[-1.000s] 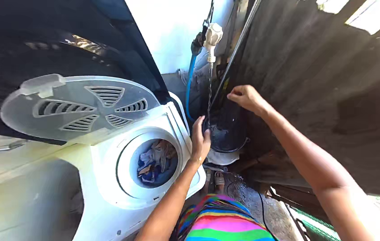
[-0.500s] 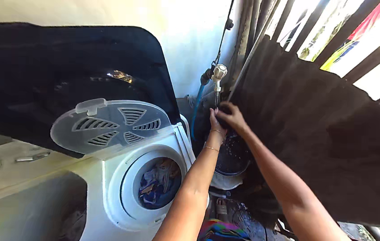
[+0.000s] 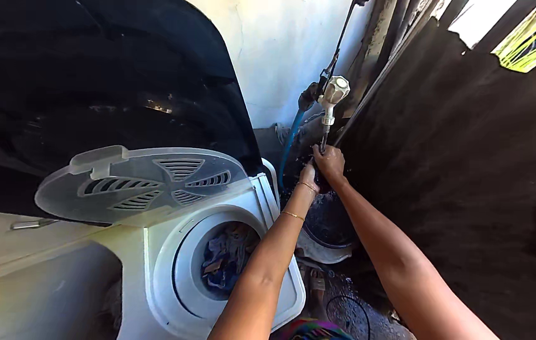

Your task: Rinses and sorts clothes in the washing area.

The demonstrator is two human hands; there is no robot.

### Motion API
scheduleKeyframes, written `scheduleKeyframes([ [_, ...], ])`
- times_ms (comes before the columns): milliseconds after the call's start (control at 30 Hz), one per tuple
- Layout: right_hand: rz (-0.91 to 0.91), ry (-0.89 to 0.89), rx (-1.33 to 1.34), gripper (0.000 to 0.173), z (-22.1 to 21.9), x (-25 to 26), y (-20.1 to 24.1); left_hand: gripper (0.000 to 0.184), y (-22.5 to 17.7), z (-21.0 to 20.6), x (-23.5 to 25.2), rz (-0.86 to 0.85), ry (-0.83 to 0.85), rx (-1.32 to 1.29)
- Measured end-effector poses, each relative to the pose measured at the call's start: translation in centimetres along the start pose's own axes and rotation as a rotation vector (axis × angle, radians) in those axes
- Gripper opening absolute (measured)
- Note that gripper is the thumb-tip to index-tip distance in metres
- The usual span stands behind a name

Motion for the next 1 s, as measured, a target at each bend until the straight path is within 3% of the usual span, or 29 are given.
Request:
scheduleKeyframes([
  [100, 0.094, 0.037, -0.024, 0.047, -1.1, -0.9, 1.2, 0.054, 0.0, 0.6, 1.9, -0.142, 0.006, 0.017],
  [167, 0.079, 0.097, 0.004, 0.053, -1.2, -0.5, 1.1, 0.071, 0.1, 0.7, 2.4, -0.088, 0.029, 0.092],
  [267, -0.137, 0.232, 0.270, 0.068, -1.8, 3.3, -1.9, 0.082, -1.6, 0.6, 1.2, -0.004, 0.142, 0.359],
  [367, -0.296, 0.256, 0.568, 0.083, -2.8, 5.0, -6.0, 0.071, -3.9, 0.3, 1.2, -0.081, 0.261, 0.454],
  [500, -0.522, 0.271, 0.679, 0.092, -4.5, 1.8, -9.8, 0.070, -7.3, -1.3, 2.0, -0.078, 0.275, 0.385],
  [567, -0.695, 0.377, 0.755, 0.104, -5.1, -0.5, -10.1, 0.069, -8.7, -1.7, 1.0, -0.081, 0.300, 0.327],
  [633, -0.760, 0.522, 0.933, 0.099, -6.3, -2.0, -9.7, 0.068, -9.4, -2.1, -0.5, -0.086, 0.356, 0.279],
  [733, -0.747, 0.655, 1.119, 0.097, -8.1, -2.7, -8.3, 0.066, -9.8, -2.7, -2.2, -0.101, 0.436, 0.187],
  [867, -0.771, 0.624, 1.304, 0.087, -8.2, -3.6, -6.0, 0.060, -10.8, -3.3, -4.1, -0.122, 0.472, 0.086],
  [1000, -0.547, 0.630, 1.640, 0.082, -8.0, -2.6, -4.9, 0.061, -10.4, -2.4, -3.5, -0.301, 0.400, 0.270],
])
Point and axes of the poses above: each hand's wrist, its own x-axis towards the middle knuckle, its own z-axis out of the back of the hand, y = z × x, the point moved 4 cm from there along x, towards the middle knuckle, and after that the axes turned 12 degrees about -z, right-handed, at the moved point
